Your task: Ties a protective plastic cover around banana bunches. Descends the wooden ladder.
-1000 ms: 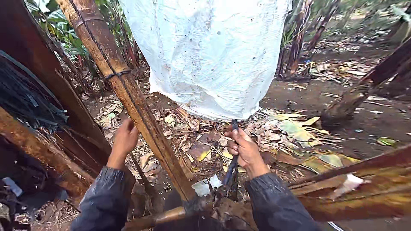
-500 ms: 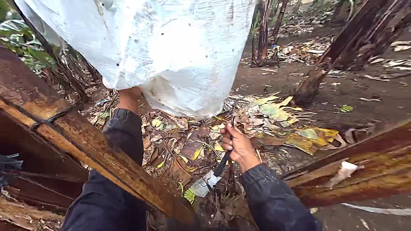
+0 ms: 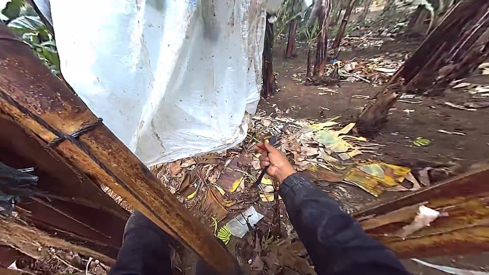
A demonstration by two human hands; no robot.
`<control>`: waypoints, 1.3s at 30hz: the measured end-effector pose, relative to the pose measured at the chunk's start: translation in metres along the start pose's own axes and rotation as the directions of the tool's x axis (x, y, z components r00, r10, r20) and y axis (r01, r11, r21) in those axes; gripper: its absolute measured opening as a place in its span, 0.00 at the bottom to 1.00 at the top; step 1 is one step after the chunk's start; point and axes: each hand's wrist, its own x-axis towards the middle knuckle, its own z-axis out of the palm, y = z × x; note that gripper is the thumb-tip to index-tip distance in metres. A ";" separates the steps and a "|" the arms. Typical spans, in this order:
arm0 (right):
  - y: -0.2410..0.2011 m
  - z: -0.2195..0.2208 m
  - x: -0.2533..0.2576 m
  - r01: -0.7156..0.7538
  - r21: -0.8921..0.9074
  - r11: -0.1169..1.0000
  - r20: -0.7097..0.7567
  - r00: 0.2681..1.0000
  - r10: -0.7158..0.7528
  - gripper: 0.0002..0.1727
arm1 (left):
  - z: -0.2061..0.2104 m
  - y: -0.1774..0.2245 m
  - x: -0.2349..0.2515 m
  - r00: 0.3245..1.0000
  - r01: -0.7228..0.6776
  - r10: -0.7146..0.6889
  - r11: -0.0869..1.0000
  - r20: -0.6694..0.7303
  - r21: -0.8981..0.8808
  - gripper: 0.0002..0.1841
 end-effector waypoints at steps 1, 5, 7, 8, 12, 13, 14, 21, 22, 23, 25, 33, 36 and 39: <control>-0.007 0.011 0.007 0.009 -0.025 1.000 0.080 0.997 -0.007 0.29 | 0.013 0.020 -0.029 0.984 -0.024 0.020 0.999 0.178 0.021 0.37; -0.044 0.070 0.026 0.040 0.010 0.999 0.259 0.965 -0.041 0.26 | 0.038 0.065 -0.083 0.673 -0.068 0.283 0.943 0.683 -0.324 0.26; -0.056 0.082 0.028 0.080 0.146 0.986 0.143 0.985 -0.101 0.12 | 0.037 0.057 -0.044 0.274 -0.126 0.457 0.889 0.846 -0.439 0.26; -0.061 0.078 0.030 0.103 0.197 0.975 0.083 0.989 -0.121 0.06 | 0.050 0.065 -0.082 0.695 -0.169 0.322 0.942 0.642 -0.289 0.22; -0.030 -0.014 0.048 0.240 0.176 0.955 -0.270 0.944 -0.188 0.07 | 0.023 0.008 -0.021 0.903 -0.252 0.182 0.958 0.389 0.136 0.10; -0.007 -0.049 0.048 0.236 0.110 0.966 -0.378 0.908 -0.179 0.11 | 0.003 -0.014 -0.004 0.930 -0.221 0.125 0.942 0.345 0.253 0.12; 0.017 -0.081 0.042 0.194 0.052 0.980 -0.471 0.870 -0.147 0.16 | -0.019 -0.032 0.008 0.941 -0.181 0.068 0.929 0.331 0.324 0.17; 0.077 -0.106 -0.041 0.107 0.356 0.928 -0.233 0.972 -0.022 0.18 | -0.028 -0.012 -0.032 0.987 0.022 -0.075 0.940 0.142 0.341 0.21; 0.060 -0.094 -0.043 0.155 0.390 0.908 -0.142 0.984 -0.107 0.20 | -0.012 0.004 -0.048 0.996 -0.022 -0.003 0.957 0.086 0.288 0.27; 0.039 -0.082 -0.041 0.201 0.387 0.900 -0.081 0.980 -0.184 0.22 | 0.002 0.019 -0.062 0.994 -0.108 0.098 0.967 0.056 0.230 0.30; -0.003 -0.061 -0.025 0.270 0.265 0.926 -0.003 0.960 -0.279 0.22 | 0.030 0.047 -0.076 0.945 -0.322 0.326 0.931 0.006 0.169 0.32; -0.086 0.038 0.022 0.180 0.422 0.889 0.115 0.962 -0.249 0.15 | 0.077 0.055 -0.105 0.616 -0.786 0.401 0.369 0.679 0.496 0.59; -0.062 0.009 0.027 0.237 0.499 0.833 0.019 0.959 -0.284 0.12 | 0.077 0.034 -0.091 0.657 -0.752 0.287 0.188 0.697 0.631 0.36; 0.004 -0.061 0.038 0.335 0.481 0.810 -0.247 0.938 -0.241 0.11 | 0.069 0.023 -0.083 0.682 -0.730 0.174 0.100 0.711 0.676 0.18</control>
